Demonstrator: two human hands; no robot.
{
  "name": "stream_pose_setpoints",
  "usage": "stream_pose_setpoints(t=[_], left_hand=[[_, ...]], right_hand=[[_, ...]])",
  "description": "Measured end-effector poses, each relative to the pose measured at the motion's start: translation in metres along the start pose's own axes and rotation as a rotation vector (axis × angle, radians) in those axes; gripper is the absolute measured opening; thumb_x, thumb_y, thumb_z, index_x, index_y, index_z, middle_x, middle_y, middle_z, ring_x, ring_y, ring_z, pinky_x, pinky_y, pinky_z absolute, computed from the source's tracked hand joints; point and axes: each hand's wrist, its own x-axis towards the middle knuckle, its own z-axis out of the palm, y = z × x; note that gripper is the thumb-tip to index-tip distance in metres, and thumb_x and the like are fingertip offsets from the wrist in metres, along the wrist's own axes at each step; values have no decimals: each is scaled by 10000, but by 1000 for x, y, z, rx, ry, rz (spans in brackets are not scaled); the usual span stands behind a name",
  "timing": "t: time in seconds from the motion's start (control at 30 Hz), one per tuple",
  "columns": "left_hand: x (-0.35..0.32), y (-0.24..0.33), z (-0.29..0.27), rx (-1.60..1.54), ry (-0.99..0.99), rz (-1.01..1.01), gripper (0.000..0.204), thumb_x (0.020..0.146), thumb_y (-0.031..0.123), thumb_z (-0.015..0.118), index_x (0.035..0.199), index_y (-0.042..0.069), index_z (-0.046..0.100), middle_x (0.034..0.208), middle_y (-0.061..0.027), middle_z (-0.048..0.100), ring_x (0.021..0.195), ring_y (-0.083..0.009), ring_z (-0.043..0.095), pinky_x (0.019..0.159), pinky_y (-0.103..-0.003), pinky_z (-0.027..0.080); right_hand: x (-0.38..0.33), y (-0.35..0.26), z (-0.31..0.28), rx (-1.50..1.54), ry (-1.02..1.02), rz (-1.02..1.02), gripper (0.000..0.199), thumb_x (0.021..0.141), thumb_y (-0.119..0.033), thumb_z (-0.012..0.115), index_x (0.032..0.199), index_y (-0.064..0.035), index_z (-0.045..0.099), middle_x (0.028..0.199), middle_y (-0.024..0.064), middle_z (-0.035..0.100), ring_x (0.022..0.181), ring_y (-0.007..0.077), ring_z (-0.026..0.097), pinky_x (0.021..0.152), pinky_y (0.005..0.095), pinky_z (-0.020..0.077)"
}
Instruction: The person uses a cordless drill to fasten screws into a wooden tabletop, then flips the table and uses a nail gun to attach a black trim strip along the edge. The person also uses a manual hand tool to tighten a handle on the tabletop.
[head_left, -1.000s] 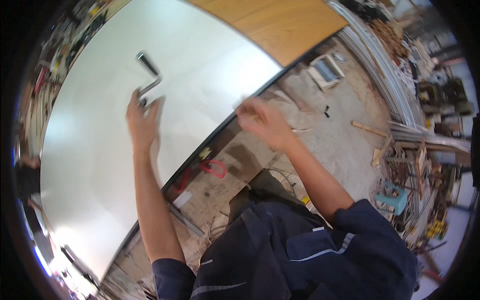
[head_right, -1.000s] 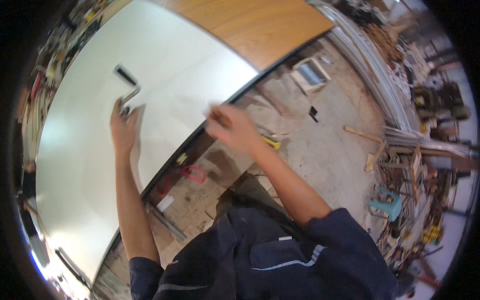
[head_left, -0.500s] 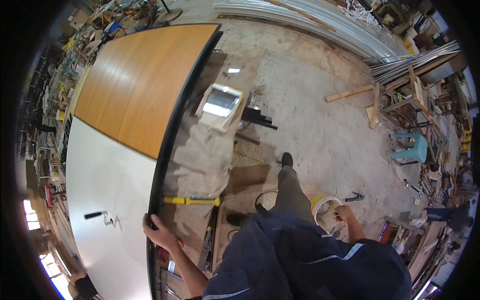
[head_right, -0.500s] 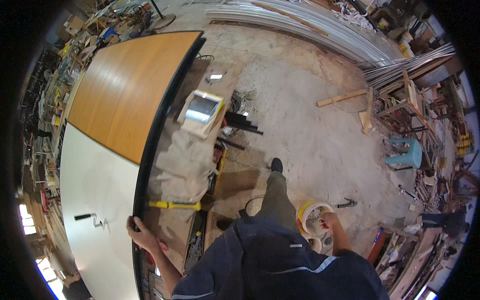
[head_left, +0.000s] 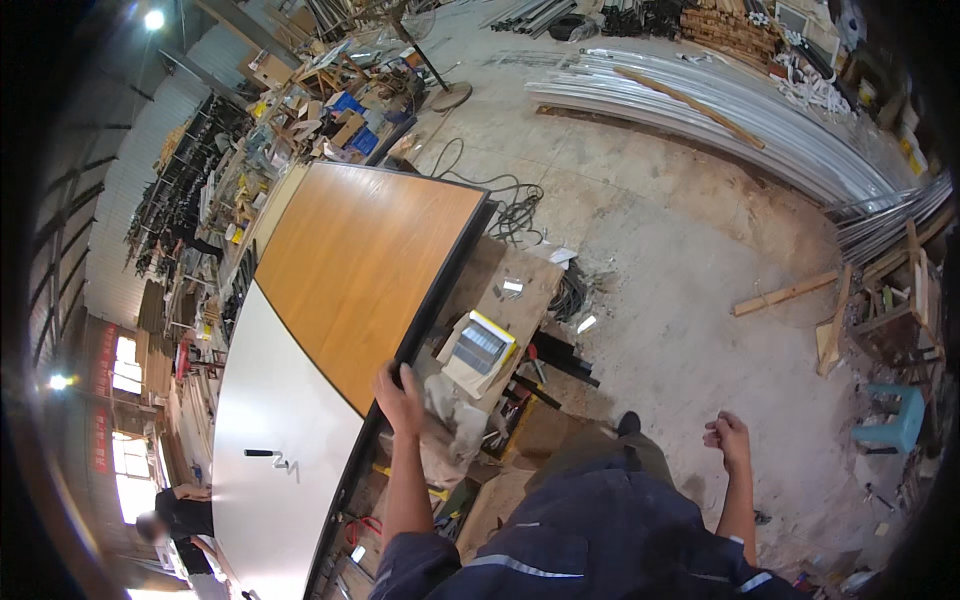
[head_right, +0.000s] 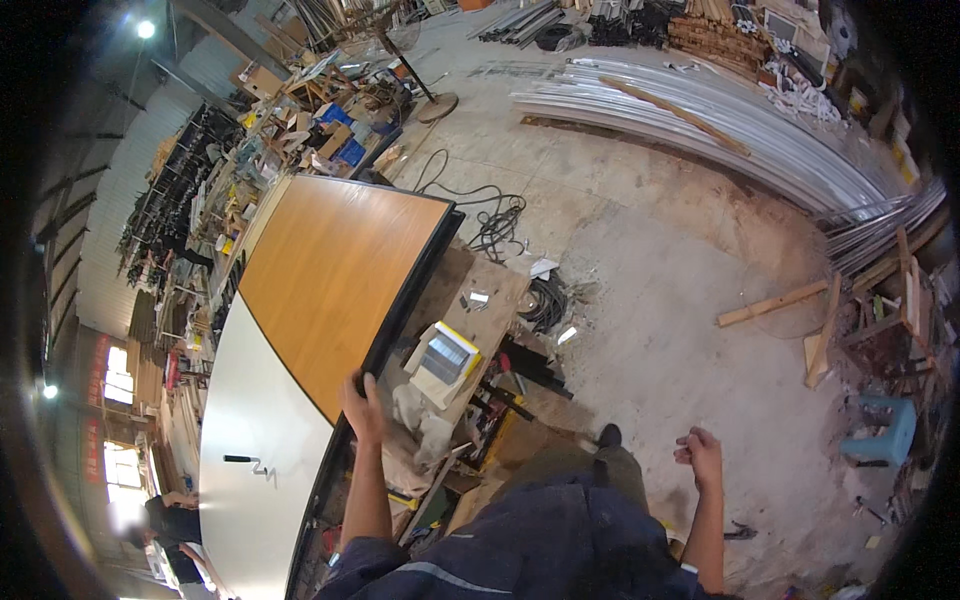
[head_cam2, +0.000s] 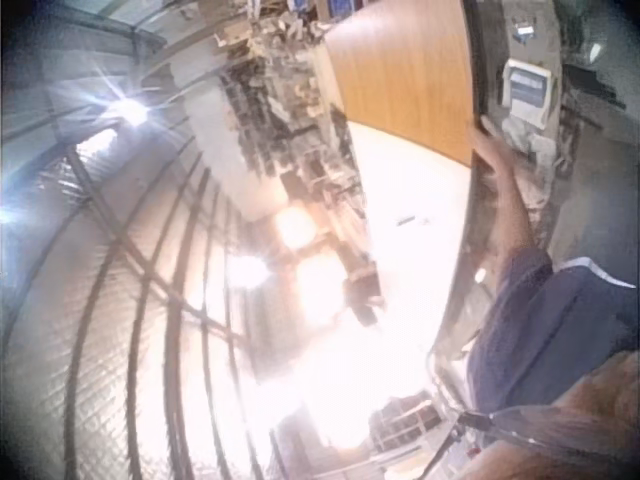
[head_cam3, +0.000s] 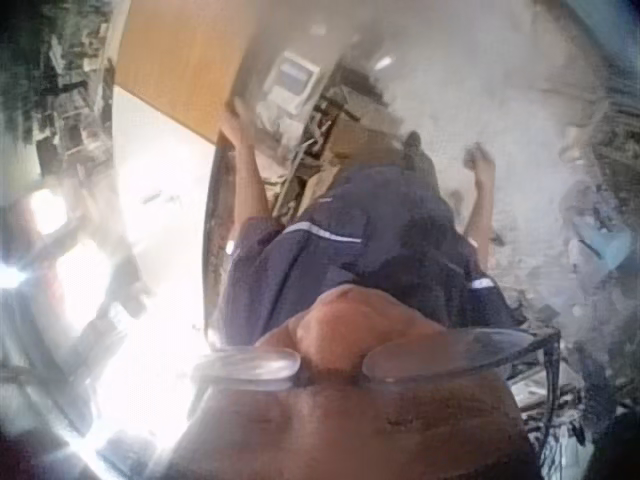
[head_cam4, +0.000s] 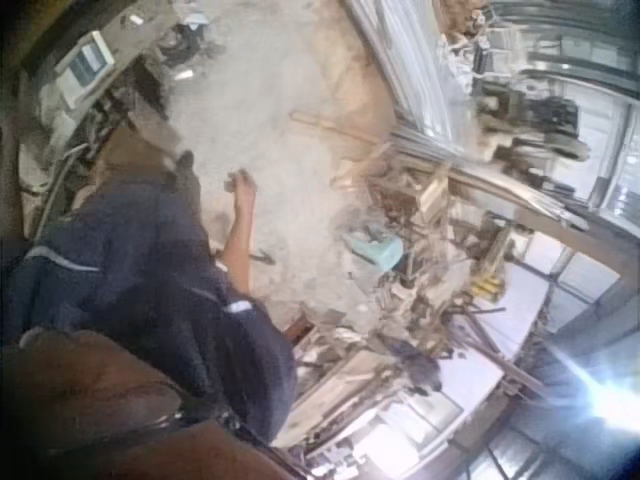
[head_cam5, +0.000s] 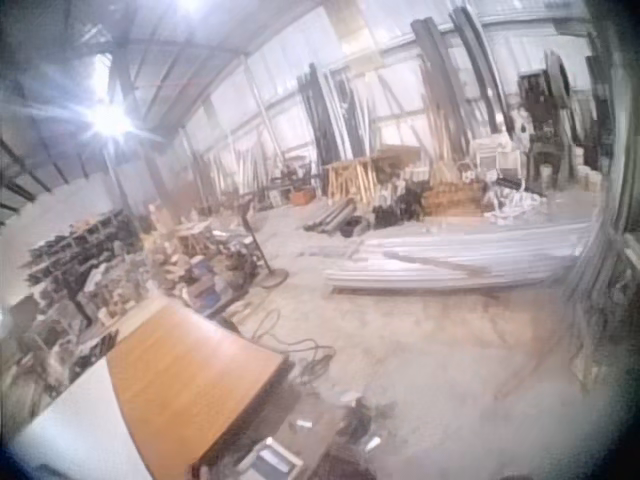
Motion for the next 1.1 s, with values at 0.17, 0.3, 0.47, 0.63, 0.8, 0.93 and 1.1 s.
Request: stream_pose_setpoints(t=[0.17,0.3,0.47,0.63,0.8,0.93,1.1], left_hand=[[52,-12,55,189,179,-86,298,998,273,624,1127,6,657,1165,-183,665,1100,-386,589,958,-472,465],[61,3,62,296,253,-201,268,989,275,637,1075,24,678,1154,-125,691,1096,-358,598,934,-457,480],[61,-6,67,342,298,-299,250,989,256,638,1079,27,683,1157,-142,685,1098,-364,598,932,-455,482],[84,-4,77,347,311,-373,288,1002,262,630,1128,5,662,1167,-181,676,1119,-354,599,953,-461,474],[108,-21,102,149,237,-627,390,1002,299,625,1194,-40,630,1198,-217,665,1162,-356,594,998,-466,460],[196,57,166,268,60,-521,439,989,315,636,1235,-48,622,1310,-252,607,1243,-408,546,1088,-473,415],[291,137,248,228,-5,-384,463,991,323,634,1285,-33,602,1399,-244,550,1330,-414,471,1130,-481,361]], right_hand=[[-17,19,-58,-175,22,122,186,970,-153,548,1009,9,630,892,143,707,596,198,651,541,330,557],[-9,-16,-61,-280,10,222,122,941,-122,568,933,-16,630,856,133,705,609,184,650,541,329,532],[93,-95,0,-331,-37,167,395,916,-73,583,1268,106,589,905,188,723,630,212,673,546,334,541],[209,-190,55,-468,-301,195,432,931,-89,590,1312,112,556,955,195,737,690,228,710,617,330,570],[324,-249,46,-438,-264,189,377,941,-102,566,1285,52,588,924,161,728,634,215,702,569,330,587],[382,-304,35,-424,-149,249,204,927,-139,562,1082,-24,628,860,122,694,605,206,678,536,341,576],[450,-346,24,-573,-185,329,241,955,-137,557,1155,-33,639,882,126,697,605,214,662,525,353,542]])
